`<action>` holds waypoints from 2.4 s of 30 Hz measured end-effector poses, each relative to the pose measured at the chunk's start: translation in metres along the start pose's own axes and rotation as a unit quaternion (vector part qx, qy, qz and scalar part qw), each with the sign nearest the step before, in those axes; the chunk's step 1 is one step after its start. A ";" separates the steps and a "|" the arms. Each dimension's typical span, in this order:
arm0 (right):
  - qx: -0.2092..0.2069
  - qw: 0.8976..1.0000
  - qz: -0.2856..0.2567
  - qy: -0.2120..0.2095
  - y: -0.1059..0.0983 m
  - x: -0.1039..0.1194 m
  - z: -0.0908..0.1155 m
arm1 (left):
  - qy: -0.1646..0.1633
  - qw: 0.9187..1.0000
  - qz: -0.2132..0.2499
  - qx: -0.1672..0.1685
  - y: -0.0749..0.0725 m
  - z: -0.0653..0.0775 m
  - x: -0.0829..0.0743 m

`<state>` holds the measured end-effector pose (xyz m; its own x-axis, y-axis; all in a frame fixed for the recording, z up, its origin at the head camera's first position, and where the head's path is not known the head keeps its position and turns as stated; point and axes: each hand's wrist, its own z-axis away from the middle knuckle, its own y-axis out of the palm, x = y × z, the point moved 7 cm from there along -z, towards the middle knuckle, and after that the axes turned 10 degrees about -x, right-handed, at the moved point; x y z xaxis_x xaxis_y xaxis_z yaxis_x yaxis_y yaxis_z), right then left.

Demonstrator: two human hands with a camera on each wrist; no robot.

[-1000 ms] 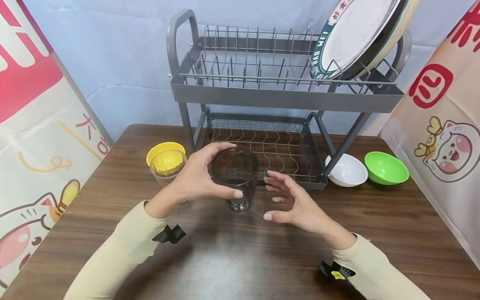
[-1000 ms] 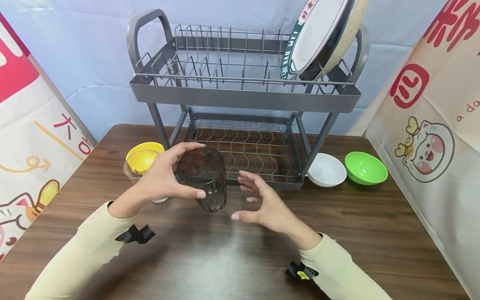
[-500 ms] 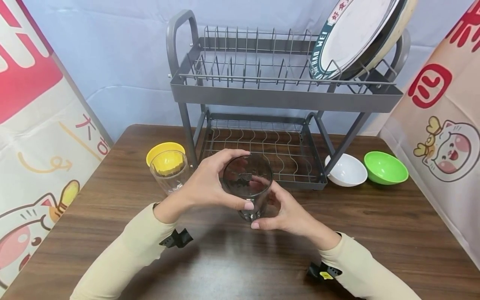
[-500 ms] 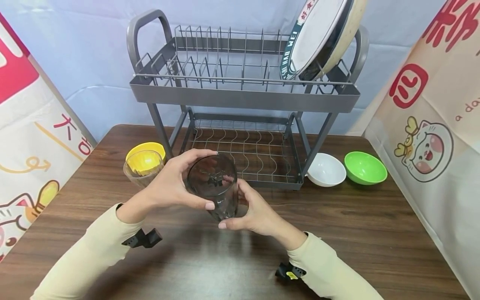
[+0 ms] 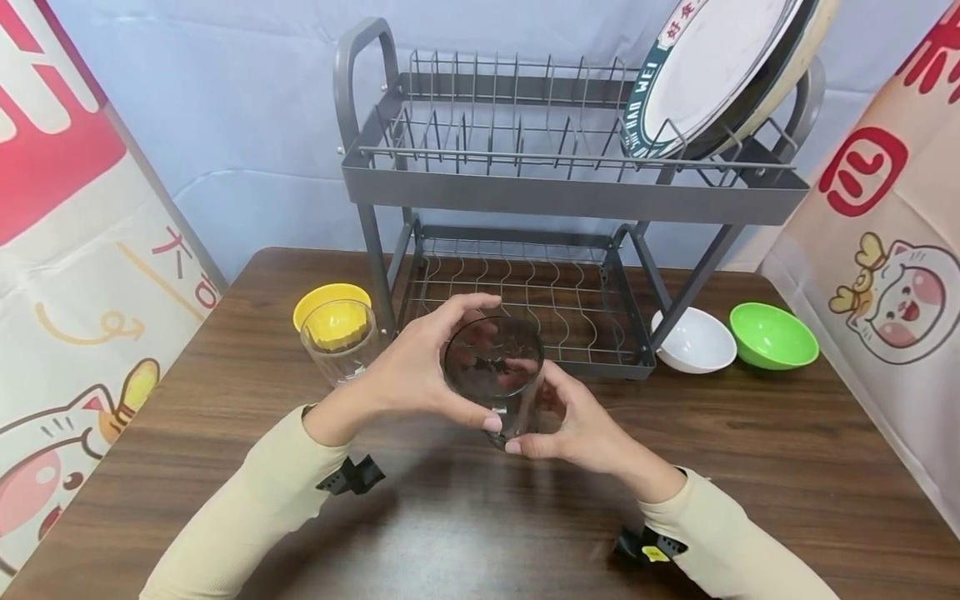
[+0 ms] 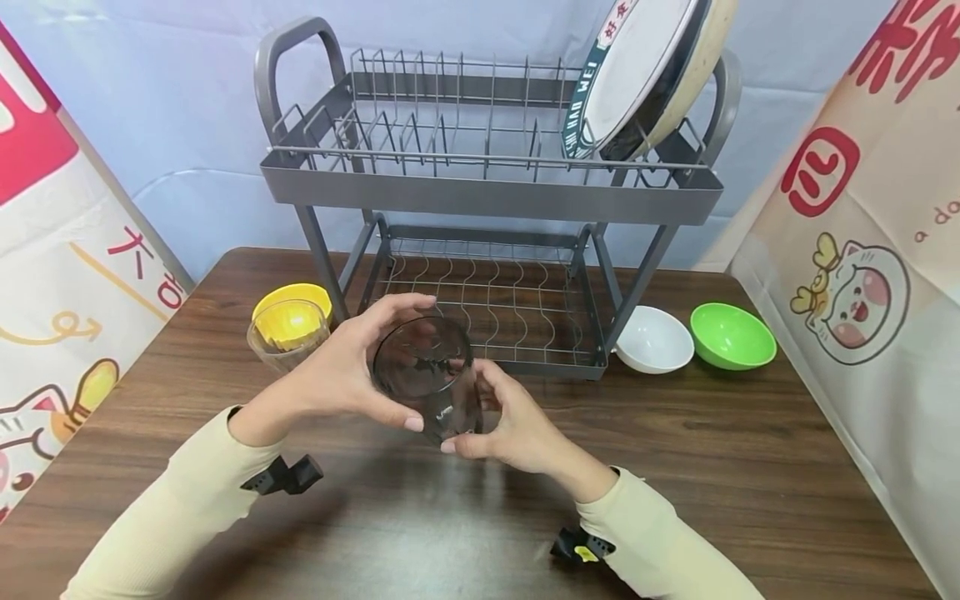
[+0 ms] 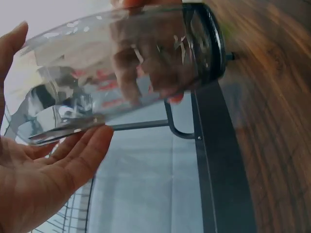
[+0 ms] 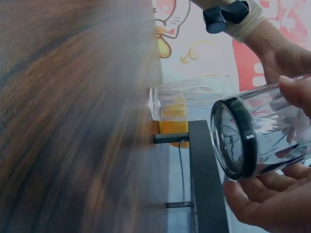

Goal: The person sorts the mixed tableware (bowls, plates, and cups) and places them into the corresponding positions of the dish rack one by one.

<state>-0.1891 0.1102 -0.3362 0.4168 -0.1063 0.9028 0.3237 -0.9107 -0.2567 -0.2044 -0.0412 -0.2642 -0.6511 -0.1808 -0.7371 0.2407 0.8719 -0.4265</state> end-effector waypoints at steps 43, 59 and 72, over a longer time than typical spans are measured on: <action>-0.013 0.992 0.120 -0.041 -0.038 0.022 0.008 | 0.053 0.997 0.044 -0.034 -0.014 0.017 -0.028; -0.040 0.984 -0.174 0.010 -0.047 -0.001 0.006 | 0.069 0.995 0.014 -0.074 -0.020 0.023 -0.013; -0.033 0.962 -0.269 0.032 -0.040 -0.005 0.007 | 0.052 0.997 -0.017 -0.063 -0.009 0.027 0.003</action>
<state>-0.1982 0.1494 -0.3325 0.1505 0.3652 0.9187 0.4230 -0.8637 0.2740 -0.1892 -0.0624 -0.2767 -0.7299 -0.1689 -0.6624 0.1295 0.9173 -0.3766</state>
